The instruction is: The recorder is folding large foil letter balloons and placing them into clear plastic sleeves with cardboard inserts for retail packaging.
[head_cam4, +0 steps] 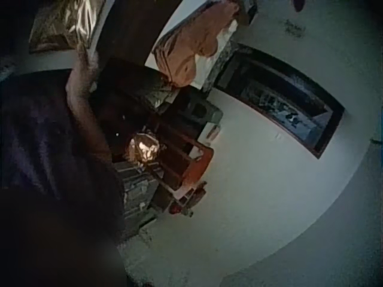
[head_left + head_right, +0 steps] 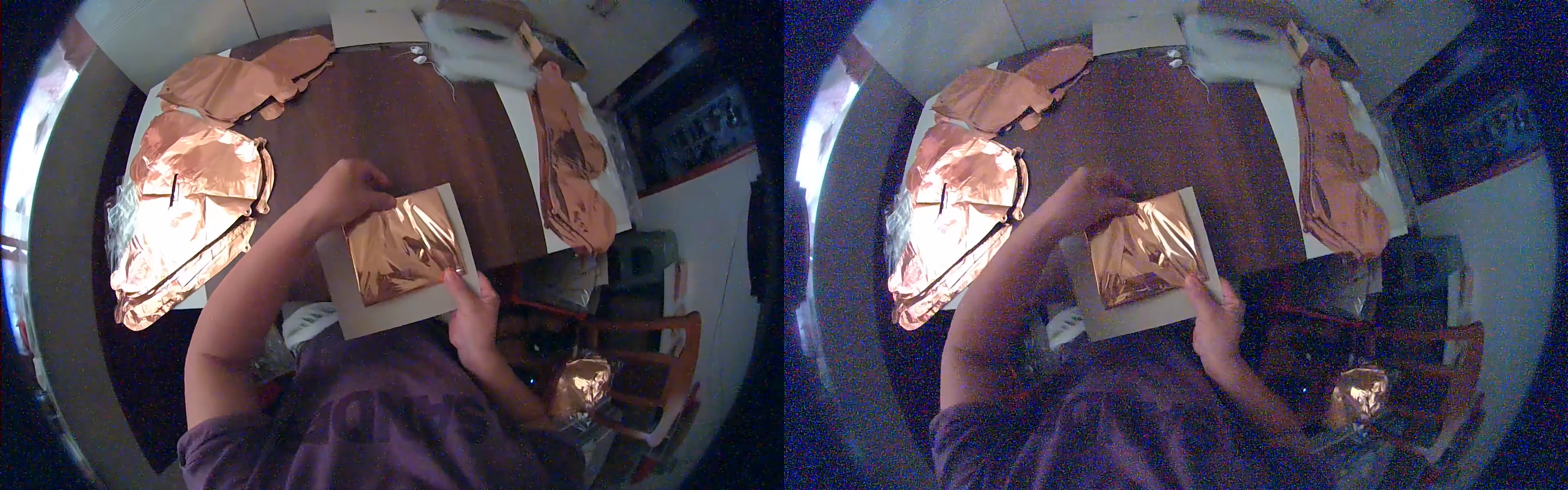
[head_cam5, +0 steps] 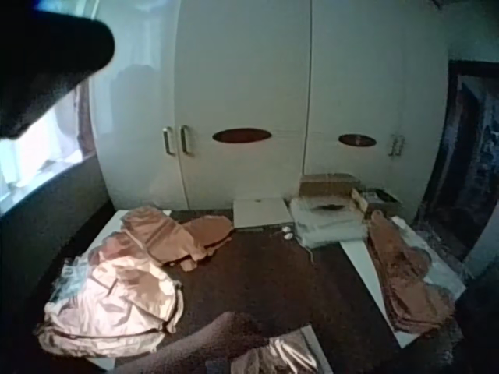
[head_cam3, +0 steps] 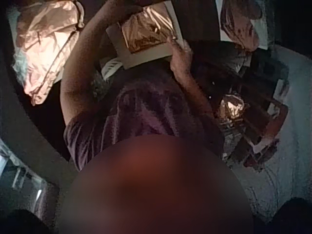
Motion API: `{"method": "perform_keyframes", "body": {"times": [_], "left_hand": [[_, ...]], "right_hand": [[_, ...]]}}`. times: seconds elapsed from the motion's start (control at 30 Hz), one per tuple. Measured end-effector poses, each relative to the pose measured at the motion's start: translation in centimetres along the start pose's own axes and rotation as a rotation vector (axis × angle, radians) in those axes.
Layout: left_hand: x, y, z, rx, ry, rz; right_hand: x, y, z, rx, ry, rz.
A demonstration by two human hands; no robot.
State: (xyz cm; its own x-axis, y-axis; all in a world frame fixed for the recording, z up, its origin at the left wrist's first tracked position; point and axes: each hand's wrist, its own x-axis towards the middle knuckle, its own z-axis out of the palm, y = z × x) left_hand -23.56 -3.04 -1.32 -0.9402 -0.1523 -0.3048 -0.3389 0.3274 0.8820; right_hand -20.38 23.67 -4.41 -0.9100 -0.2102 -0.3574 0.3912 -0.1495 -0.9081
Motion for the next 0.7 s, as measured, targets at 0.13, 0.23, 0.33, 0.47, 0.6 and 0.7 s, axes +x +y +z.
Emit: {"method": "perform_keyframes", "body": {"times": [0.13, 0.23, 0.33, 0.47, 0.6, 0.7], "left_hand": [[0.9, -0.2, 0.3, 0.323, 0.061, 0.056], [0.4, 1.7, 1.2, 0.542, 0.117, 0.008], [-0.8, 2.1, 2.4, 1.053, 0.366, 0.035], [-1.4, -0.4, 3.2, 1.126, 0.421, 0.426], [-3.3, -2.0, 5.1, 1.007, 0.394, 0.494], [-4.5, -2.9, 6.0, 0.975, 0.45, 0.494]], "right_hand": [[0.2, 0.4, 0.4, -0.066, 0.035, -0.019], [0.4, 0.0, 1.0, -0.168, 0.043, -0.045], [0.4, -0.9, 1.8, -0.295, 0.08, -0.051], [1.5, 0.9, 1.4, -0.347, 0.06, -0.15], [1.5, -0.2, 1.7, -0.448, 0.039, -0.157], [1.7, -2.7, 0.7, -0.508, -0.1, -0.055]]}}
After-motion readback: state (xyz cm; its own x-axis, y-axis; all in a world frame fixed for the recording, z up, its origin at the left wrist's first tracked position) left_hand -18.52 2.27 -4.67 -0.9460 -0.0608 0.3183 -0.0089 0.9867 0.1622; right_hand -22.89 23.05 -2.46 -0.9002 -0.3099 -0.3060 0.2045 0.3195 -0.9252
